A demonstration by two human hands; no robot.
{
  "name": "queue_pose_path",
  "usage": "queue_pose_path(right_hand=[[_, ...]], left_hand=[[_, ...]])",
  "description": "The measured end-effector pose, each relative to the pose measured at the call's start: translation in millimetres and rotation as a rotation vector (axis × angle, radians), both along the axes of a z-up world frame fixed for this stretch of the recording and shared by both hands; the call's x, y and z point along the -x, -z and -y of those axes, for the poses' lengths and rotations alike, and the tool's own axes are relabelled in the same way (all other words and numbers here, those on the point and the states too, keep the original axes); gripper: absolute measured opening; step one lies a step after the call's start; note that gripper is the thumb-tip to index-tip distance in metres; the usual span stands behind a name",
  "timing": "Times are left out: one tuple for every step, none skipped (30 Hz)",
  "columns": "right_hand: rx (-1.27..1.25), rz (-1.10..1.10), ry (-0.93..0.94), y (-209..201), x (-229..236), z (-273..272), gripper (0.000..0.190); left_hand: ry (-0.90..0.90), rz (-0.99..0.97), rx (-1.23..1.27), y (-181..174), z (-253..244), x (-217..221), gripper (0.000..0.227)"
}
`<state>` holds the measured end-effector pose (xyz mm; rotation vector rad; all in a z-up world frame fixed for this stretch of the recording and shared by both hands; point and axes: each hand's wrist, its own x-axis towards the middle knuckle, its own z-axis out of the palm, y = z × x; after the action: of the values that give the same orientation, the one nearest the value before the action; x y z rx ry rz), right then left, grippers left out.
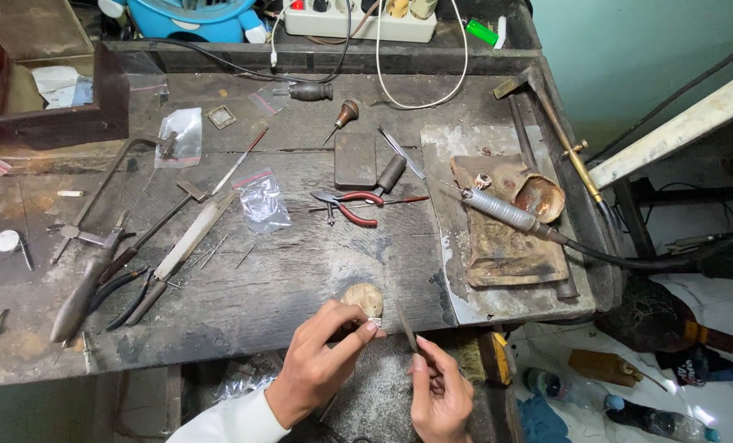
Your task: Filing and shaping a small metal jewelry component on a workbench
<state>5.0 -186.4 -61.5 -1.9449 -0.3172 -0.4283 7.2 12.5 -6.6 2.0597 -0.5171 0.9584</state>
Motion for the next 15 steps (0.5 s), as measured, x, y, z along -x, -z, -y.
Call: queue_pose_path(right_hand=[[0.013,0.011,-0.003,0.5,-0.5,0.8,0.024],[0.014,0.011,-0.001,0.7,-1.0,1.6,0.024],[0.016,0.011,-0.003,1.0,-1.6,2.1,0.023],[0.019,0.01,-0.006,1.2,-2.2,2.6,0.023],[0.018,0.01,-0.005,1.8,-2.9,3.9,0.023],[0.024,0.017,-0.031,2.4,-3.5,5.1,0.024],[0.03,0.023,-0.057,3.2,-3.8,6.3,0.025],[0.03,0.022,-0.057,3.8,-3.5,7.1,0.025],[0.039,0.011,-0.058,4.4,-3.3,7.8,0.026],[0.049,0.0,-0.059,5.0,-3.1,8.5,0.027],[0.049,-0.001,-0.059,3.8,-3.4,7.6,0.027],[0.05,0.001,-0.054,2.7,-3.6,6.6,0.026],[0.053,0.003,-0.048,1.5,-3.7,5.9,0.025],[0.053,0.003,-0.048,1.8,-3.6,5.8,0.025],[0.043,-0.001,-0.046,2.2,-3.5,5.7,0.025]], left_hand=[[-0.002,-0.003,0.003,-0.5,0.5,-0.1,0.017],[-0.001,-0.004,0.004,-0.5,0.6,0.4,0.017],[-0.006,-0.023,0.001,-0.6,0.4,0.8,0.016],[-0.01,-0.042,-0.003,-0.7,0.2,1.1,0.016],[-0.01,-0.042,-0.003,-1.8,0.8,0.6,0.016],[-0.006,-0.035,0.01,-2.9,1.2,0.1,0.013],[-0.002,-0.029,0.023,-4.0,1.6,0.0,0.01],[-0.002,-0.03,0.023,-4.2,1.6,0.3,0.01],[-0.008,-0.036,0.025,-4.5,1.6,0.6,0.009],[-0.015,-0.043,0.027,-4.8,1.5,0.8,0.009],[-0.015,-0.043,0.027,-5.8,1.6,0.4,0.009],[-0.016,-0.05,0.029,-6.9,1.6,0.1,0.009],[-0.016,-0.057,0.032,-8.0,1.8,-0.2,0.009],[-0.016,-0.057,0.032,-8.0,2.0,-0.4,0.009],[-0.023,-0.055,0.034,-8.1,2.0,-0.6,0.011]])
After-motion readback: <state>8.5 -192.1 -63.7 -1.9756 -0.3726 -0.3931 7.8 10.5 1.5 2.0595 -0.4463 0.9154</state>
